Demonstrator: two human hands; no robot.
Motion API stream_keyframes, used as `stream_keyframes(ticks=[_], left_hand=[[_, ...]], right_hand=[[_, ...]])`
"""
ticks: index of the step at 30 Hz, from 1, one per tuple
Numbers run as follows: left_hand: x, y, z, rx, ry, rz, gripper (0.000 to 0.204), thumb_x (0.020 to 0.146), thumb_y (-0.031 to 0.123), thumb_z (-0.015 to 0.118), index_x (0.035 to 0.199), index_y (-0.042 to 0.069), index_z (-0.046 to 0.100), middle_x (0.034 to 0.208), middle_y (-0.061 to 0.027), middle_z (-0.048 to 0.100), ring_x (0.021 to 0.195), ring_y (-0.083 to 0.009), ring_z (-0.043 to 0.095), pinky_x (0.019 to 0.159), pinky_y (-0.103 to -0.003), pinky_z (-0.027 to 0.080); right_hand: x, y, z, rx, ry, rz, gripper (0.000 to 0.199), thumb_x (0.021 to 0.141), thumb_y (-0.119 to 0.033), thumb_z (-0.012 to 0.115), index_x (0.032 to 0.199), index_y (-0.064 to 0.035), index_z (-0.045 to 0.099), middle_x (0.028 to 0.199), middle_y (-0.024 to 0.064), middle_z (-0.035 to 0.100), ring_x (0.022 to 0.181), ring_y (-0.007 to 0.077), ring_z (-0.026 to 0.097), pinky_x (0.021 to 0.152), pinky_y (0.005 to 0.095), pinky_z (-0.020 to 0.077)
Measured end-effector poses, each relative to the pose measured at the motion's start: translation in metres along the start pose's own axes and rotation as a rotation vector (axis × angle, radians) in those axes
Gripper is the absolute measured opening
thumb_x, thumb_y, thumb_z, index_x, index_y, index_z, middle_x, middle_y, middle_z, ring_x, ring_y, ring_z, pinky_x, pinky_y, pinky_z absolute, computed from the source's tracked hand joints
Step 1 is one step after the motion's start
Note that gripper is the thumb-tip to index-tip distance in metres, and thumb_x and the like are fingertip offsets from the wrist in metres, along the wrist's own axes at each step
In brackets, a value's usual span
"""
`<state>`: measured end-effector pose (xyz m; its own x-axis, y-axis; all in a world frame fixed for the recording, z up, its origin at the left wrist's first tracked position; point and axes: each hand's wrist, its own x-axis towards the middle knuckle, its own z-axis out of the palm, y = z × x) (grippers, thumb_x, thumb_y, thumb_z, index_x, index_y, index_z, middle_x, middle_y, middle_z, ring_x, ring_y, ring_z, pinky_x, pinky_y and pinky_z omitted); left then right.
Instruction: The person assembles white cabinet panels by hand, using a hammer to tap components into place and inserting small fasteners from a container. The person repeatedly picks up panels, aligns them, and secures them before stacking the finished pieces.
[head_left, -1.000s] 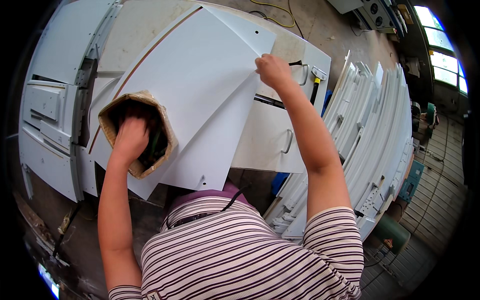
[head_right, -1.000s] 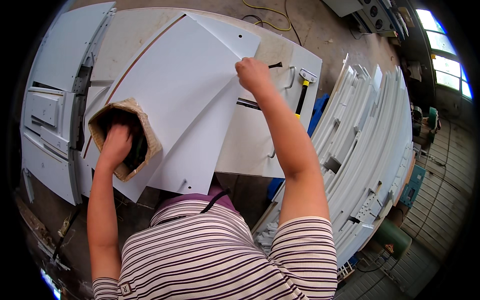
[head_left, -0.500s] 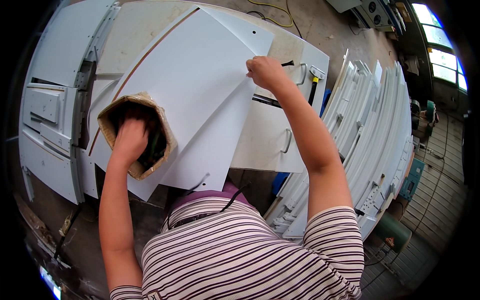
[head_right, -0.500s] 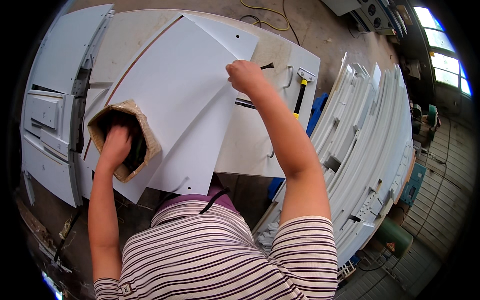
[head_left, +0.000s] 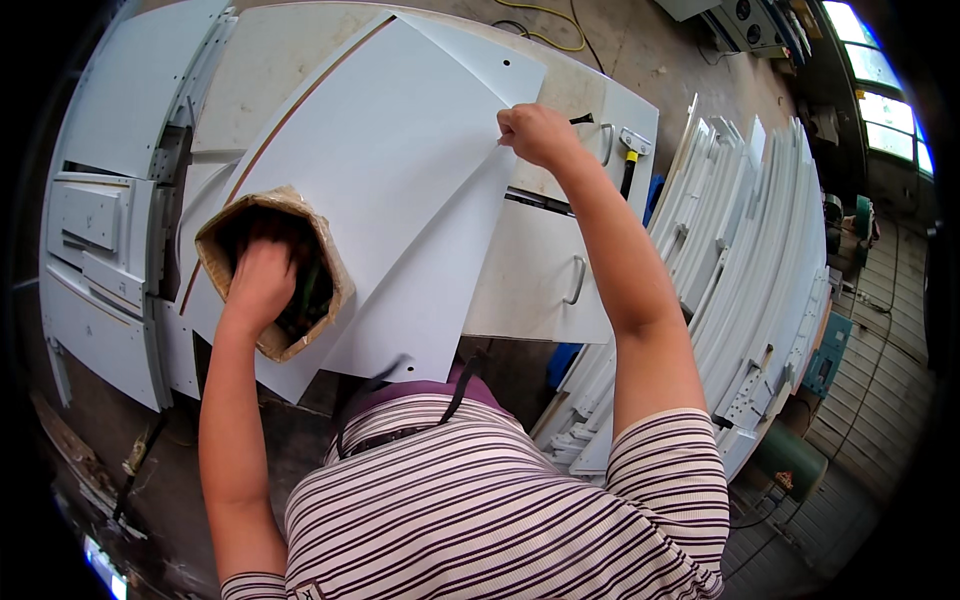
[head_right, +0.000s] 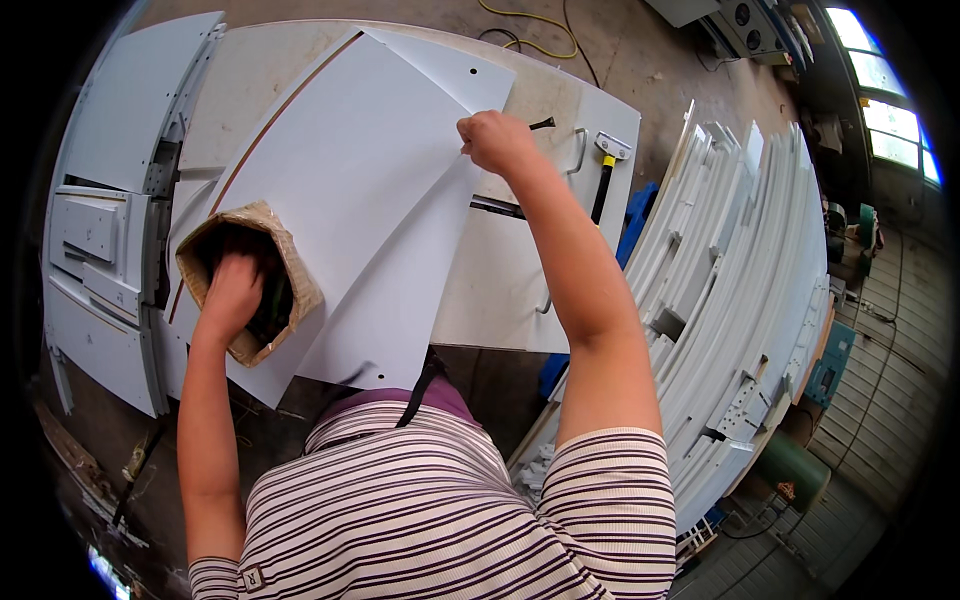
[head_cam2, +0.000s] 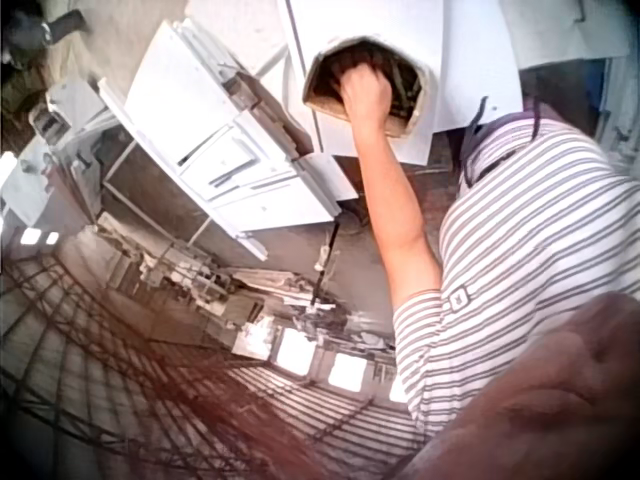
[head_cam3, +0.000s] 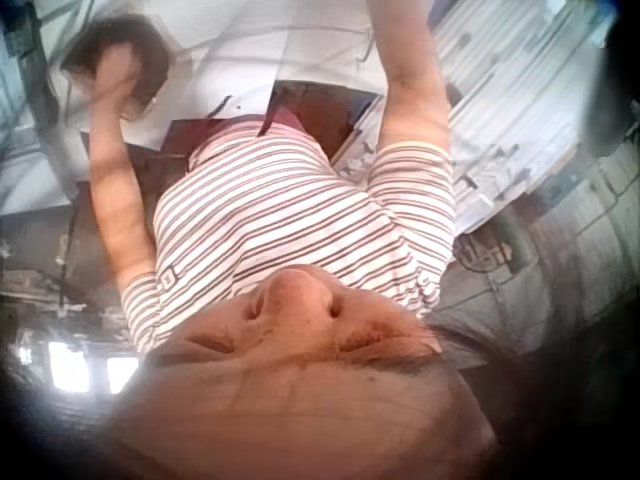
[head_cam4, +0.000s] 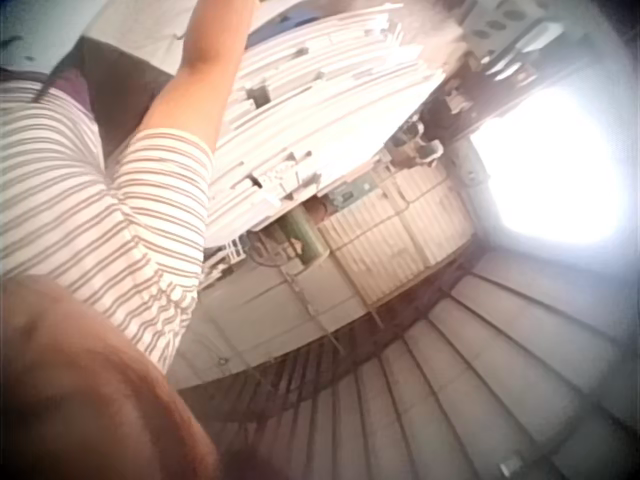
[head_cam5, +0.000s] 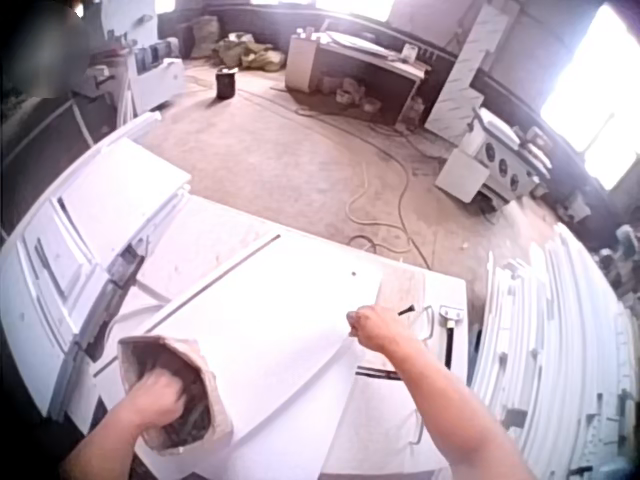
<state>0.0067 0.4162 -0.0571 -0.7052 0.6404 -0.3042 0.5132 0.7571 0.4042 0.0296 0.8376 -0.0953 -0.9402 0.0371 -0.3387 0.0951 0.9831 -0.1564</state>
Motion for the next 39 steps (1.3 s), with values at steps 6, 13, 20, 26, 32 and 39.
stream_keyframes(ticks=[6,13,20,26,32,39], left_hand=[[0.0,-0.002,0.004,0.008,0.047,0.027,0.026,0.088,0.015,0.053,0.109,0.0,0.059,0.114,-0.0232,0.055,0.112,-0.0422,0.046,0.096,-0.053,0.036],[0.004,-0.003,0.003,-0.022,0.037,0.047,0.026,0.089,0.015,0.053,0.109,0.0,0.059,0.115,-0.0244,0.054,0.111,-0.0437,0.045,0.095,-0.054,0.036],[0.001,-0.003,0.002,0.0,0.02,0.054,0.027,0.09,0.015,0.052,0.111,-0.001,0.056,0.117,-0.0253,0.052,0.112,-0.0448,0.044,0.097,-0.053,0.034],[0.003,-0.005,0.005,0.032,-0.009,0.078,0.027,0.089,0.014,0.051,0.111,-0.001,0.055,0.118,-0.0253,0.051,0.112,-0.0454,0.043,0.098,-0.054,0.032],[-0.007,-0.004,-0.002,0.121,0.004,0.129,0.022,0.089,0.015,0.057,0.103,-0.002,0.057,0.107,-0.0223,0.054,0.103,-0.0433,0.047,0.09,-0.051,0.039],[-0.054,0.03,-0.052,0.18,0.412,0.119,0.035,0.084,0.011,0.065,0.115,0.001,0.055,0.113,-0.0136,0.054,0.106,-0.0344,0.049,0.092,-0.044,0.04]], right_hand=[[0.003,0.031,0.014,0.128,0.302,0.239,0.017,0.085,-0.021,0.064,0.082,-0.0049,0.064,0.087,0.0152,0.067,0.084,0.0325,0.064,0.065,0.0425,0.0498],[-0.013,0.002,0.075,1.138,0.353,0.82,0.05,0.079,-0.044,0.074,0.071,0.0024,0.056,0.069,0.0121,0.061,0.064,0.024,0.056,0.065,0.0407,0.0468],[-0.05,-0.048,0.086,0.951,0.271,0.713,0.052,0.074,-0.049,0.076,0.066,-0.0008,0.058,0.063,0.0114,0.061,0.06,0.0237,0.056,0.061,0.0387,0.0452],[-0.029,-0.013,0.082,1.032,0.344,0.774,0.043,0.072,-0.045,0.078,0.07,-0.0039,0.066,0.064,0.009,0.064,0.061,0.0234,0.06,0.062,0.0358,0.0474],[-0.018,0.026,0.09,1.019,0.535,0.859,0.038,0.079,-0.042,0.072,0.071,-0.0046,0.066,0.067,0.0053,0.066,0.061,0.0157,0.061,0.063,0.0324,0.0495],[-0.1,-0.003,0.053,2.241,0.495,0.433,0.039,0.099,-0.039,0.049,0.092,-0.0027,0.06,0.07,0.0021,0.053,0.05,0.0093,0.041,0.048,0.024,0.0343]])
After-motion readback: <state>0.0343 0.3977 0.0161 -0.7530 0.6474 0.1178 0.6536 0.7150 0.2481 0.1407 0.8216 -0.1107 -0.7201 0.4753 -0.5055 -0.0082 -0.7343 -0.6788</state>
